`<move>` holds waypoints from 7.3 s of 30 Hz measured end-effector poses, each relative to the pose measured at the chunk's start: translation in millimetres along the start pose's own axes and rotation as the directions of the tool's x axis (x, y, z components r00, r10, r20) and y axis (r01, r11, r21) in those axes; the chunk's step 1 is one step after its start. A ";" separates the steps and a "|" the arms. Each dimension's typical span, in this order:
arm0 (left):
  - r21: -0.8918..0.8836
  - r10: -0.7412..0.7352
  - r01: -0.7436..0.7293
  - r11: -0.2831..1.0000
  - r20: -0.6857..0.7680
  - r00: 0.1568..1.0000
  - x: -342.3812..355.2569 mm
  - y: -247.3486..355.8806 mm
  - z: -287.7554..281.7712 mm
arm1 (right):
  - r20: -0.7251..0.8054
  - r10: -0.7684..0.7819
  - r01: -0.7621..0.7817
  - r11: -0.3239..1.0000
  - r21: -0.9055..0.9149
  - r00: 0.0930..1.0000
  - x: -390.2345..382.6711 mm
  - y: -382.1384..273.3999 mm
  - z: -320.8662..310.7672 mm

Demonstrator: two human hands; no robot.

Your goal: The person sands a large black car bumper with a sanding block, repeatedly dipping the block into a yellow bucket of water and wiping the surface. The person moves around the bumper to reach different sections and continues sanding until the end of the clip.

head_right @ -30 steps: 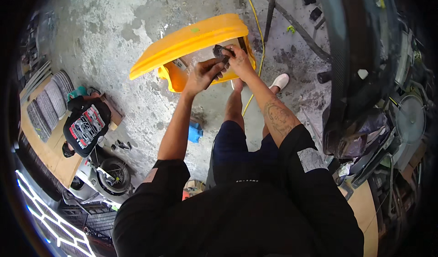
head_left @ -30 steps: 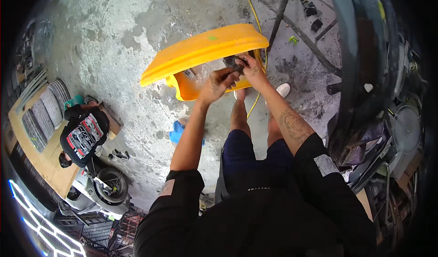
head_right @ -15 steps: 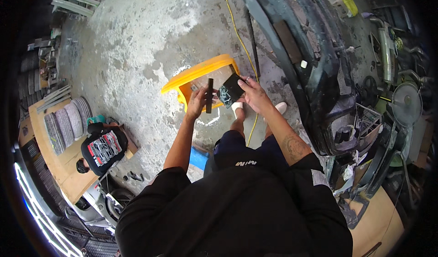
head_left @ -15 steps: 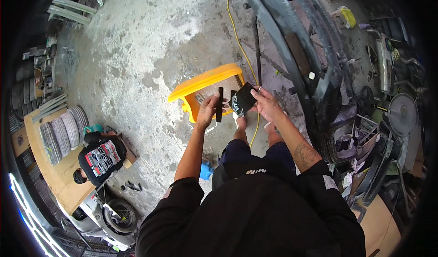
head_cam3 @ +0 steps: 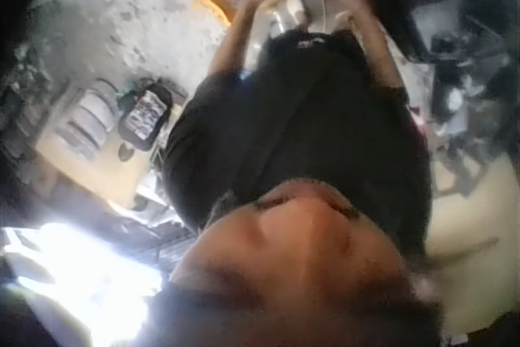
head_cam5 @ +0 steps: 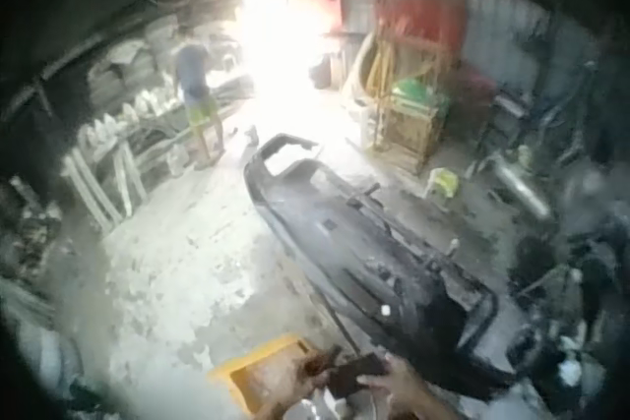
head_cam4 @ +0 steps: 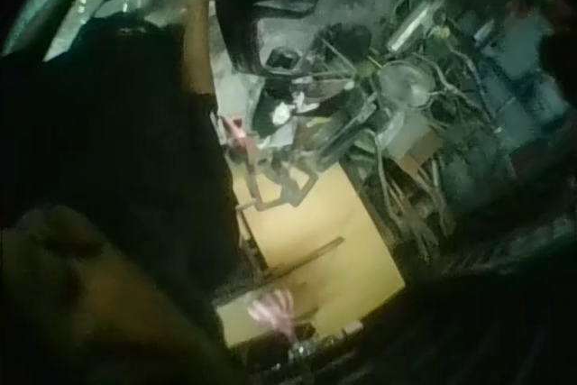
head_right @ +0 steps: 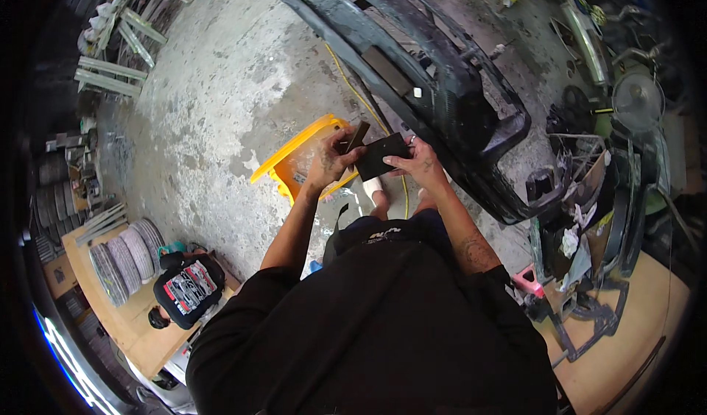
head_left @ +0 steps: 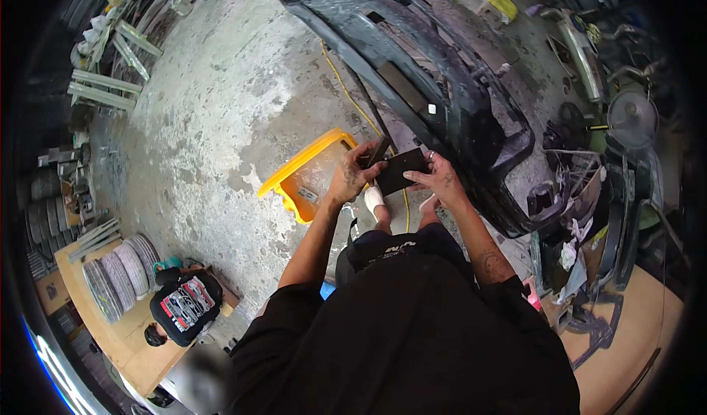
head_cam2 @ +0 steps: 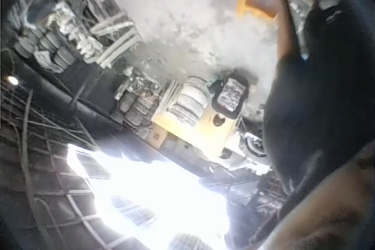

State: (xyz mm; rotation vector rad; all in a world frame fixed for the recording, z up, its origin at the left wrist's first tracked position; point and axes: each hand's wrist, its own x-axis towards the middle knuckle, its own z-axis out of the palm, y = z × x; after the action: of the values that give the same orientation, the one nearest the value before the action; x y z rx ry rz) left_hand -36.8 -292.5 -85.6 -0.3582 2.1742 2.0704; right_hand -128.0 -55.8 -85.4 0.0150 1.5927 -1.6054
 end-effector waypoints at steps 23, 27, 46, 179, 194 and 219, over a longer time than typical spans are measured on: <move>-0.257 -0.017 0.000 0.966 -0.062 0.998 -14.9 34.8 60.2 | -0.105 -0.402 0.313 0.830 -0.461 0.910 -56.4 -36.1 -20.7; -0.353 -0.028 -0.022 0.935 -0.134 0.991 -17.3 45.6 72.4 | -0.219 -0.407 0.381 0.912 -0.154 0.887 -63.2 -25.2 -17.5; -0.679 -0.092 0.138 0.721 0.104 0.990 -5.1 63.5 133.5 | -0.343 -0.352 0.365 0.931 -0.027 0.871 -82.2 -11.3 -38.8; -0.402 0.101 -0.122 0.907 -0.073 0.992 -51.6 62.1 70.9 | -0.285 -0.182 0.289 0.871 0.398 0.941 -114.5 -31.0 -26.1; -0.048 0.154 -0.157 0.987 -0.054 0.987 -39.9 111.2 63.5 | -0.250 -0.063 0.145 0.934 0.325 0.966 -116.0 -15.8 -27.7; 0.463 0.624 -0.563 0.685 0.025 0.781 -48.6 84.4 112.8 | -0.084 -0.070 0.096 0.924 0.369 0.994 -124.1 -31.1 -15.8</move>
State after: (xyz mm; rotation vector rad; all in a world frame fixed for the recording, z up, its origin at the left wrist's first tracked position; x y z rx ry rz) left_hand -19.8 -172.8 1.4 0.3294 3.0699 1.6943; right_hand -74.7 18.7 5.3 0.2100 1.3301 -1.9740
